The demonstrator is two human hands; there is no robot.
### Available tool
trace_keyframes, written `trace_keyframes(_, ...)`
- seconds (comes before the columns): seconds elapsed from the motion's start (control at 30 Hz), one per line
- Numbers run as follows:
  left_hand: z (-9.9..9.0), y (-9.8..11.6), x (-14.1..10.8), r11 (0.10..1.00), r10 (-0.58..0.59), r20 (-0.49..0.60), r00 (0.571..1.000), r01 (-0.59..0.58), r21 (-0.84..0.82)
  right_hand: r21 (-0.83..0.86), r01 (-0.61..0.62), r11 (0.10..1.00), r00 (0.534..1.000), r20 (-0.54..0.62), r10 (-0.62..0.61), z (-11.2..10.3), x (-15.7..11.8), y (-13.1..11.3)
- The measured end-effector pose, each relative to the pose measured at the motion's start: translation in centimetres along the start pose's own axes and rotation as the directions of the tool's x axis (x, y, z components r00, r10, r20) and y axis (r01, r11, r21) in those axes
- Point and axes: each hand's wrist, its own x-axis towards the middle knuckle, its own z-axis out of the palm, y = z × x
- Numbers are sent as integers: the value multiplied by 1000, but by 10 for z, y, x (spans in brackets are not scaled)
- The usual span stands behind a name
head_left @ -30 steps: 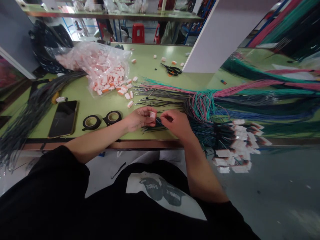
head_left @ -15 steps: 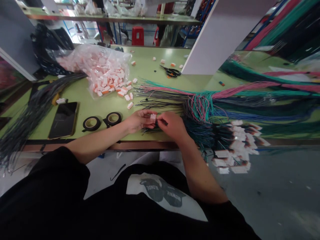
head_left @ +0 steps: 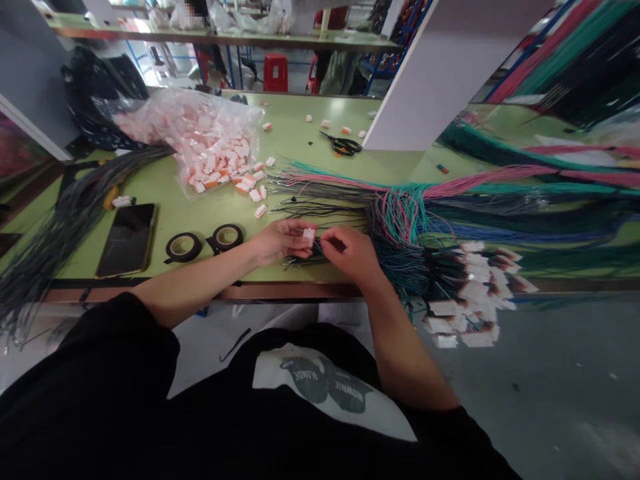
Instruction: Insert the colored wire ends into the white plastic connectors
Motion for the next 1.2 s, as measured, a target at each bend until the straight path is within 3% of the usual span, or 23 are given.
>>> trace_keyframes(0.53, -5, -7, 4, 992, 40, 15, 999, -41, 120, -3, 9, 1000, 1000, 20, -9, 9, -5, -1)
trace_keyframes(0.73, -5, -3, 4, 993, 39, 27, 999, -42, 110, 68, -52, 996, 983, 178, 39, -18, 20, 11)
trace_keyframes(0.87, -7, -1, 6, 992, 57, 29, 998, -60, 113, -274, -207, 939, 978, -82, 191, -29, 69, 37)
trace_keyframes(0.97, -10, -2, 7, 991, 45, 36, 998, -50, 125, -523, -234, 820, 956, 31, 293, -17, 99, 53)
trace_keyframes(1.07, -11, -4, 9, 991, 24, 45, 999, -30, 133, -647, -127, 752, 925, 196, 325, -1, 111, 60)
trace_keyframes(1.2, -10, -6, 10, 991, 8, 58, 998, -16, 134, -702, -63, 709, 929, 219, 300, 11, 112, 60)
